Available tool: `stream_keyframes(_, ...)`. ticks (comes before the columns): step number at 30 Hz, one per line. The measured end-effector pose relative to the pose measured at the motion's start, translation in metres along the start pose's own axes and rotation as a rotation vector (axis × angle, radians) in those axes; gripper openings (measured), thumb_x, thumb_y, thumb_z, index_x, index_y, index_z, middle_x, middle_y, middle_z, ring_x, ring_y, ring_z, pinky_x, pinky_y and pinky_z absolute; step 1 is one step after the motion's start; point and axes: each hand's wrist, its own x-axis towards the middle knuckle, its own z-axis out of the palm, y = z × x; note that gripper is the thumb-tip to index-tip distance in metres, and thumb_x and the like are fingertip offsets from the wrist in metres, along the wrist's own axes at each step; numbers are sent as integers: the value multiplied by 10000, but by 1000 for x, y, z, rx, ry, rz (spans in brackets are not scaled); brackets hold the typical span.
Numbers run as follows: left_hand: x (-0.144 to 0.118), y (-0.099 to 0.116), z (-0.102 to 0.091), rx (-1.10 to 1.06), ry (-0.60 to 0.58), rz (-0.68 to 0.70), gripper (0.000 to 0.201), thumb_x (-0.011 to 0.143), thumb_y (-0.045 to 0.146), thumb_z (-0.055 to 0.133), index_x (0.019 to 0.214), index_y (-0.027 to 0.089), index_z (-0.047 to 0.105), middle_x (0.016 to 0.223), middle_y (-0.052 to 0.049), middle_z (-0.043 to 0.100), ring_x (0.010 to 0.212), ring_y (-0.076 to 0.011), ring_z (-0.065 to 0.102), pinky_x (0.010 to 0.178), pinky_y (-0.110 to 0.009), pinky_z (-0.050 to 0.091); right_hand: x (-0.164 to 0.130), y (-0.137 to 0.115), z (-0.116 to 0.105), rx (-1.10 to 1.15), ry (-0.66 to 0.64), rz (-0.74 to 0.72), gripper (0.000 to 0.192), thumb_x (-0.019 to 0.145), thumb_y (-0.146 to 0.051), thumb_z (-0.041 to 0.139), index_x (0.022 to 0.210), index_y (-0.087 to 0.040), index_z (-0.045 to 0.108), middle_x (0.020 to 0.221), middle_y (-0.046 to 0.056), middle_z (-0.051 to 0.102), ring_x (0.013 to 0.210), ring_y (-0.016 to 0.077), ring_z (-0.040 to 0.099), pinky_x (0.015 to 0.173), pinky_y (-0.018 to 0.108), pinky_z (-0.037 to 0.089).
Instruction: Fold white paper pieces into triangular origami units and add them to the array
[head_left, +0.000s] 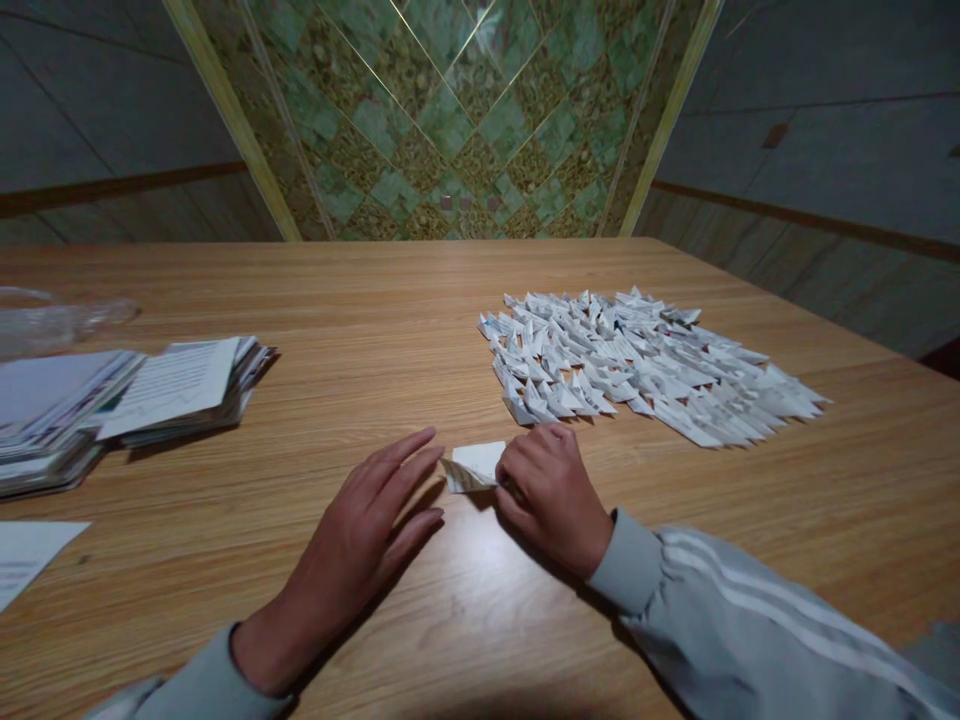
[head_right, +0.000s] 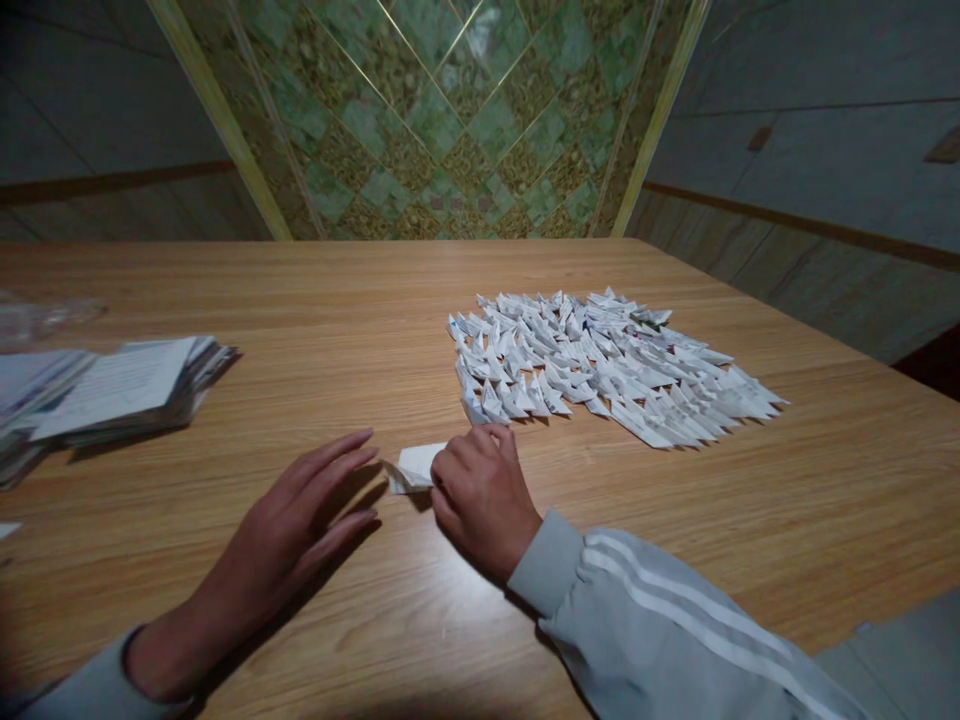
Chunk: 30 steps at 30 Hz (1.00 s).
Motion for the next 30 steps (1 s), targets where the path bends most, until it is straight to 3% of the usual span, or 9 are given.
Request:
stream_keyframes(2,2,8,-1,-9,57,20,412,969,286,578,1364,205,494,1354,-136,588,1217,-263,559,995,-408,473,-2,-4,-1,-97,-14,-116,55,852,-151,630,813,-176,600,832,39,647,867,220,516,913,412,320)
stream_keyframes(6,5,20,1,-38,18,78,178,989,235,531,1148,187,597,1107,-97,665,987,-231,606,827,-354,486,-6,-8,0,-112,-156,-226,21,885,-200,623,880,-188,606,875,43,657,887,222,505,946,421,322)
stream_keyframes(11,5,20,1,0,-38,99,175,1009,219,480,945,203,642,872,-46,665,771,-216,530,670,-340,374,-6,-7,1,29,-248,-232,49,910,-230,623,916,-187,601,895,36,653,909,214,511,948,407,326)
stream_keyframes(14,4,19,-1,-27,-101,84,233,1006,204,470,848,204,640,830,-43,655,758,-215,515,666,-342,344,-6,-3,1,147,-266,-147,141,903,-308,670,940,-185,612,920,36,650,914,212,521,901,384,335)
stream_keyframes(19,6,22,-5,-114,-237,-13,164,961,319,575,877,193,640,879,-61,651,826,-232,540,715,-359,374,-5,2,-2,269,-329,-17,234,811,-312,789,952,-198,642,961,35,628,960,218,530,866,353,335)
stream_keyframes(24,7,21,-3,-238,-239,-128,206,990,299,532,845,193,635,889,-54,630,868,-218,547,762,-356,409,-4,4,-3,317,-371,42,187,792,-233,792,932,-209,670,940,20,613,961,215,525,888,357,333)
stream_keyframes(30,4,15,-2,-276,-232,-242,238,949,352,616,778,186,629,867,-40,597,860,-212,543,757,-349,410,-3,4,-5,337,-374,66,111,813,-157,732,901,-190,675,913,20,606,938,207,525,880,354,350)
